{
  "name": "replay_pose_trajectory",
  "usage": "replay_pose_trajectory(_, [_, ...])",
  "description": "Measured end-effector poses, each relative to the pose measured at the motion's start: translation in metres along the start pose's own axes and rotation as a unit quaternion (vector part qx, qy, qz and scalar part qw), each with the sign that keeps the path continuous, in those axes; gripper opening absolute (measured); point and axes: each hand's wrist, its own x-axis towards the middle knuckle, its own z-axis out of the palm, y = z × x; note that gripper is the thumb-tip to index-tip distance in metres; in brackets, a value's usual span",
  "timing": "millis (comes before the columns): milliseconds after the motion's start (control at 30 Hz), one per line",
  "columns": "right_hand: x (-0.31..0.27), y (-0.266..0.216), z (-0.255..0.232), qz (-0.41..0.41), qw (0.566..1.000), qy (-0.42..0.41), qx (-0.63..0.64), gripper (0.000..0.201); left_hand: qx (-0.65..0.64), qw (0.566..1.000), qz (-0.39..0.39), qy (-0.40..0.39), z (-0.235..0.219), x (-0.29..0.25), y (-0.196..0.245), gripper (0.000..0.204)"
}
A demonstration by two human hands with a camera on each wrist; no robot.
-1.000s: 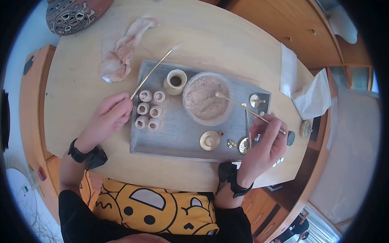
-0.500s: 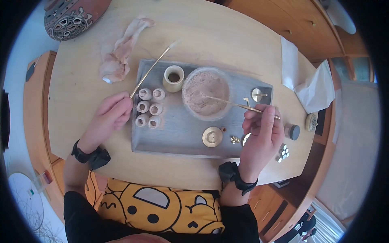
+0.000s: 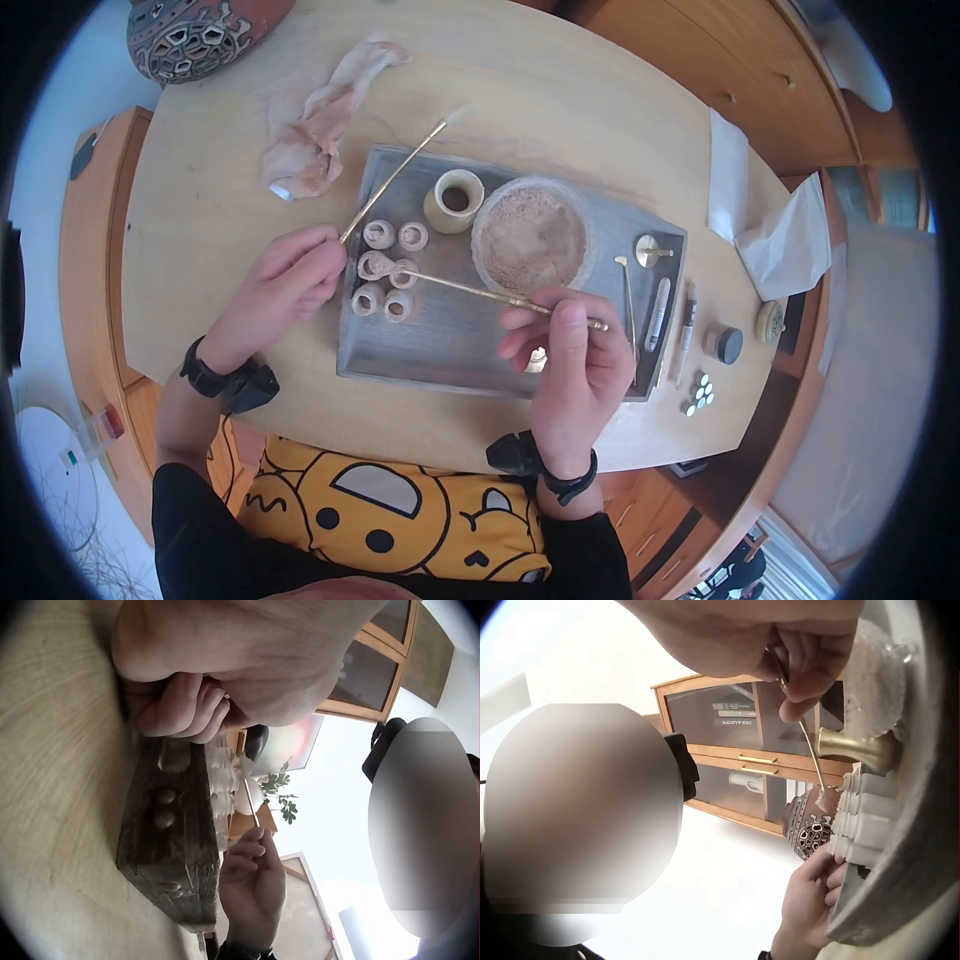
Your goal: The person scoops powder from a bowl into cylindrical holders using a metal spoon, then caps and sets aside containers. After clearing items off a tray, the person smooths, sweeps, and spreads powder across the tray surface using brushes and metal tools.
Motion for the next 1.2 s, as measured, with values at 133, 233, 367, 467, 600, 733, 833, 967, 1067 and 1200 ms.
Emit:
replay_pose_trajectory(133, [-0.004,0.000,0.006,-0.012,1.000,-0.026,-0.007,0.026,0.006,1.000,0.004,-0.005,-0.001,0.001,-0.002,0.029])
replay_pose_trajectory(233, [-0.005,0.001,0.006,-0.035,0.999,-0.034,-0.014,0.025,0.009,1.000,0.007,-0.006,0.000,0.001,-0.001,0.029])
replay_pose_trajectory(367, [-0.006,0.001,0.005,-0.044,0.998,-0.039,-0.006,0.024,0.010,1.000,0.006,-0.006,-0.001,0.001,-0.002,0.029])
replay_pose_trajectory(467, [-0.006,0.000,0.001,-0.063,0.998,-0.021,-0.008,0.024,-0.001,1.000,0.005,-0.010,-0.001,0.002,-0.003,0.029])
replay_pose_trajectory(600, [0.011,-0.004,-0.027,-0.142,0.981,0.119,-0.056,0.027,0.008,1.000,0.010,-0.004,0.000,0.002,-0.003,0.028])
replay_pose_trajectory(733, [0.023,-0.009,-0.036,-0.146,0.947,0.218,-0.184,0.027,-0.006,1.000,-0.007,0.002,0.000,0.002,-0.003,0.029])
replay_pose_trajectory(833, [0.024,-0.008,-0.034,-0.127,0.942,0.212,-0.229,0.027,-0.014,1.000,-0.020,0.001,-0.001,0.002,-0.004,0.029])
replay_pose_trajectory(967, [0.022,-0.009,-0.031,-0.077,0.972,0.143,-0.173,0.027,-0.001,1.000,-0.010,0.008,0.000,0.002,-0.005,0.029])
replay_pose_trajectory(1067, [0.025,-0.009,-0.034,-0.032,0.980,0.146,-0.132,0.028,0.003,1.000,-0.006,0.008,0.001,0.001,-0.004,0.029])
replay_pose_trajectory(1200, [0.027,-0.006,-0.038,-0.029,0.983,0.163,-0.083,0.030,0.000,1.000,-0.007,0.008,0.001,0.001,-0.003,0.029])
